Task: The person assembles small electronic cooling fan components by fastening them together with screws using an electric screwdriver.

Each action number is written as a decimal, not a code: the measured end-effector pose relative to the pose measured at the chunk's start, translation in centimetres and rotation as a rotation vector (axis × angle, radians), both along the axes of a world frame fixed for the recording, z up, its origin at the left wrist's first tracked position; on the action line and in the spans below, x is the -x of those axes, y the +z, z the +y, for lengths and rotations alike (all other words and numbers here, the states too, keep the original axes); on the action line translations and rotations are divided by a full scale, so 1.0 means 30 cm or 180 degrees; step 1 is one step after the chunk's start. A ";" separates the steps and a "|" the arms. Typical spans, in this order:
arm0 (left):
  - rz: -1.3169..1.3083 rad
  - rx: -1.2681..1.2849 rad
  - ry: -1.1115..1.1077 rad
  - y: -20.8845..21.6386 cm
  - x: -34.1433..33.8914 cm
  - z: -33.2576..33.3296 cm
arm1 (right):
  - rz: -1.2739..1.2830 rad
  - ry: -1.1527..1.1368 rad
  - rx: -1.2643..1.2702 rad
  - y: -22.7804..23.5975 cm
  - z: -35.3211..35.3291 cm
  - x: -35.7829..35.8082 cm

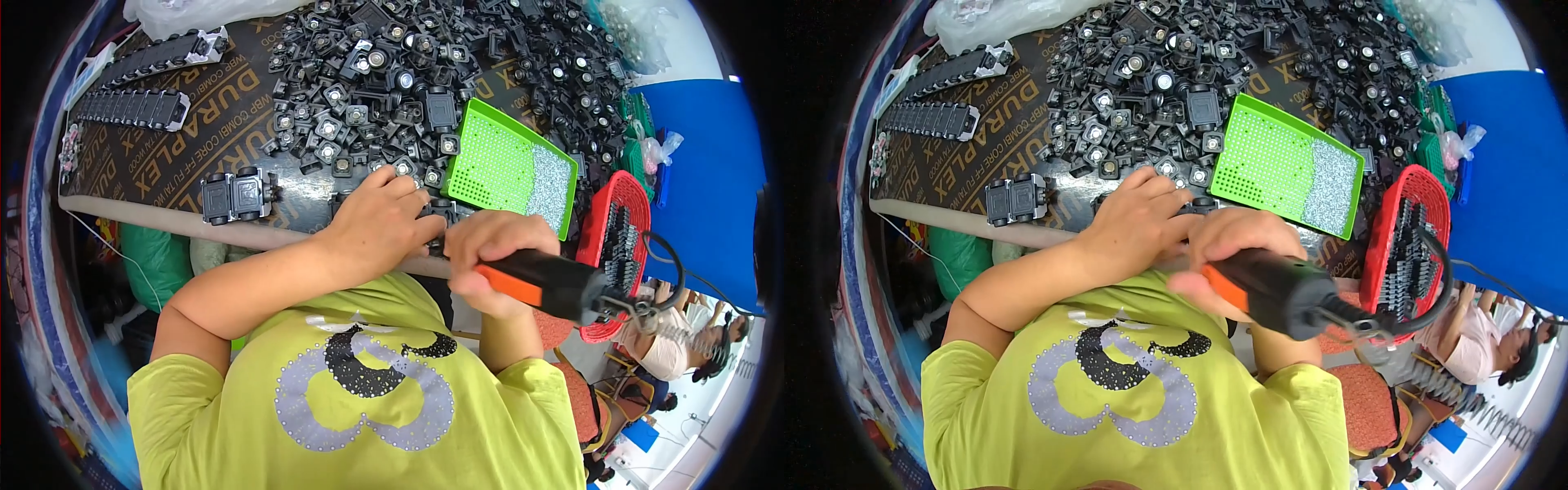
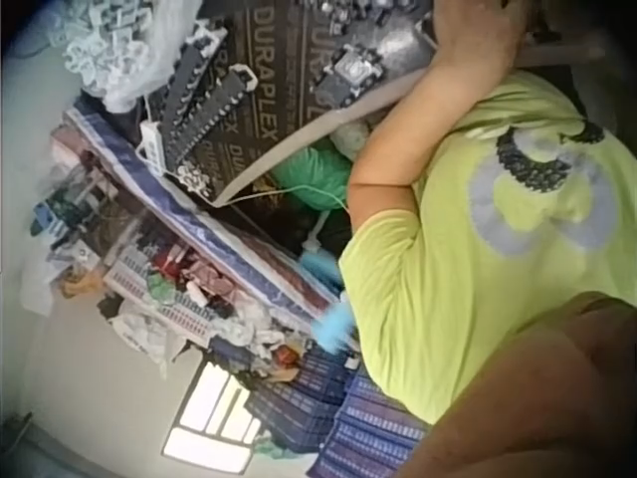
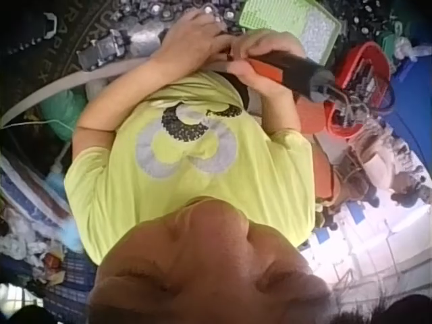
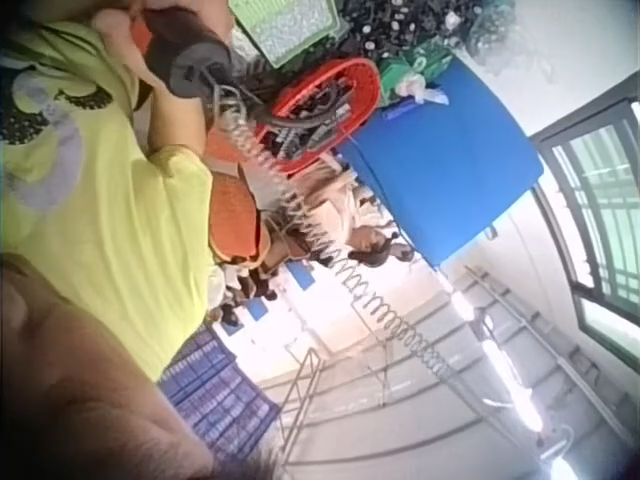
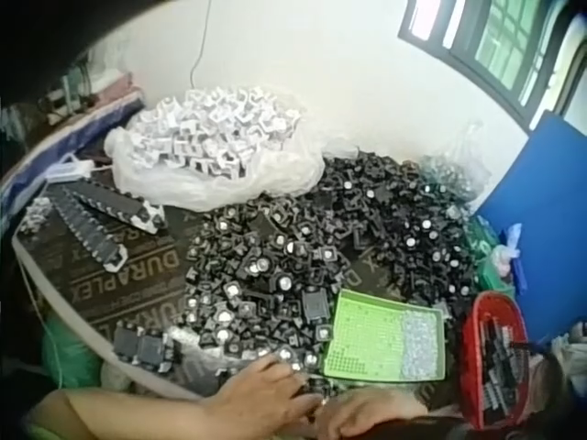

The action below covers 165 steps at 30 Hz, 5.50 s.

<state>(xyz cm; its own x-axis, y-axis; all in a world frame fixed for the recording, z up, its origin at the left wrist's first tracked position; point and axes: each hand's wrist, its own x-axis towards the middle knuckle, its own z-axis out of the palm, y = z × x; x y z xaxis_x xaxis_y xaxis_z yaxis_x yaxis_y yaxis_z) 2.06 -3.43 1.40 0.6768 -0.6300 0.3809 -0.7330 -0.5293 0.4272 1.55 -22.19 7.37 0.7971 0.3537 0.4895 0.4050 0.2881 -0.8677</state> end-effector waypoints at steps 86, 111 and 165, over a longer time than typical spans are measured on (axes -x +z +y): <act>0.0376 0.0283 -0.0151 0.025 0.019 0.203 | 0.0245 -0.0015 -0.0963 0.050 0.108 -0.106; 0.0410 0.0162 0.0002 0.004 0.024 0.168 | 0.0135 -0.0270 -0.0544 0.000 0.120 -0.120; 0.0150 0.0229 -0.0091 0.009 0.010 0.070 | -0.0034 -0.1959 0.0190 -0.053 -0.150 -0.200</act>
<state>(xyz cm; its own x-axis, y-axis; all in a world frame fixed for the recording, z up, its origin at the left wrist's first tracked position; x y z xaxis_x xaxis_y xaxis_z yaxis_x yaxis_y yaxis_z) 1.77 -1.33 1.67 0.6773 -0.6214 0.3939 -0.7255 -0.4753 0.4977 7.54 -26.68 5.78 0.8589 -0.1425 0.4920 0.4902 -0.0500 -0.8702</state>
